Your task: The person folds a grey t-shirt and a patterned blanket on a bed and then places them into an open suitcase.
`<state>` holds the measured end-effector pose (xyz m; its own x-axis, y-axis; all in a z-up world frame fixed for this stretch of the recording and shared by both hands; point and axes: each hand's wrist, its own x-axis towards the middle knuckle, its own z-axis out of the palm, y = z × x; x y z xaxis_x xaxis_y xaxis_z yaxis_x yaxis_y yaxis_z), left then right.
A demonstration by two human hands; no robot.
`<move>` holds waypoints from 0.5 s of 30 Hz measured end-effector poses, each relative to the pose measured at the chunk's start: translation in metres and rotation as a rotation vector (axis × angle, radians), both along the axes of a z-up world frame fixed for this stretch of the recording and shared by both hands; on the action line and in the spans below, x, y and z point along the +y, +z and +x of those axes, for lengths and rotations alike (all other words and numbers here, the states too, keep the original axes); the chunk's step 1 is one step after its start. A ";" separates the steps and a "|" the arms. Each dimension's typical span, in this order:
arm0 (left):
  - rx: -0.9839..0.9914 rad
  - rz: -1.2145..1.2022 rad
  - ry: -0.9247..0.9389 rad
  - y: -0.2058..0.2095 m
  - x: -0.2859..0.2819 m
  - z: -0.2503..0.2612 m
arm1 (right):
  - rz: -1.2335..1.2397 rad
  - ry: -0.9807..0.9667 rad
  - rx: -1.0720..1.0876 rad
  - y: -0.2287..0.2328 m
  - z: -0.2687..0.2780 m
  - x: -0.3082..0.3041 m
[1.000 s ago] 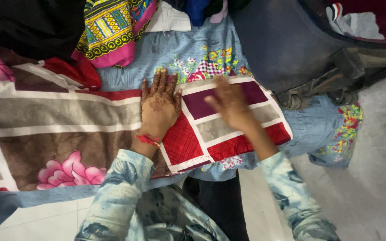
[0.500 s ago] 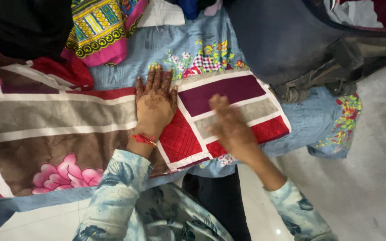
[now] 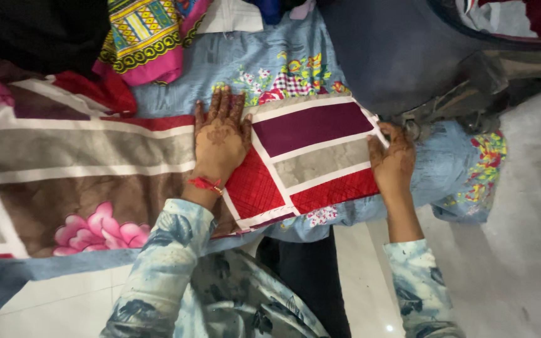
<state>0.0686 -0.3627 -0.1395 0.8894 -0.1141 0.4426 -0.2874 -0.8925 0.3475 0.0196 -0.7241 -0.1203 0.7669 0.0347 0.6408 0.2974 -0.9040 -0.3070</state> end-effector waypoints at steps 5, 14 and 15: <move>-0.108 -0.116 -0.108 -0.002 0.017 -0.002 | 0.075 0.003 0.061 -0.006 0.017 -0.010; -0.119 -0.025 0.082 0.040 0.151 -0.039 | -0.227 -0.067 -0.203 0.021 0.007 0.042; -0.213 0.110 0.095 0.045 0.155 -0.041 | -0.128 -0.003 -0.234 0.025 0.012 0.057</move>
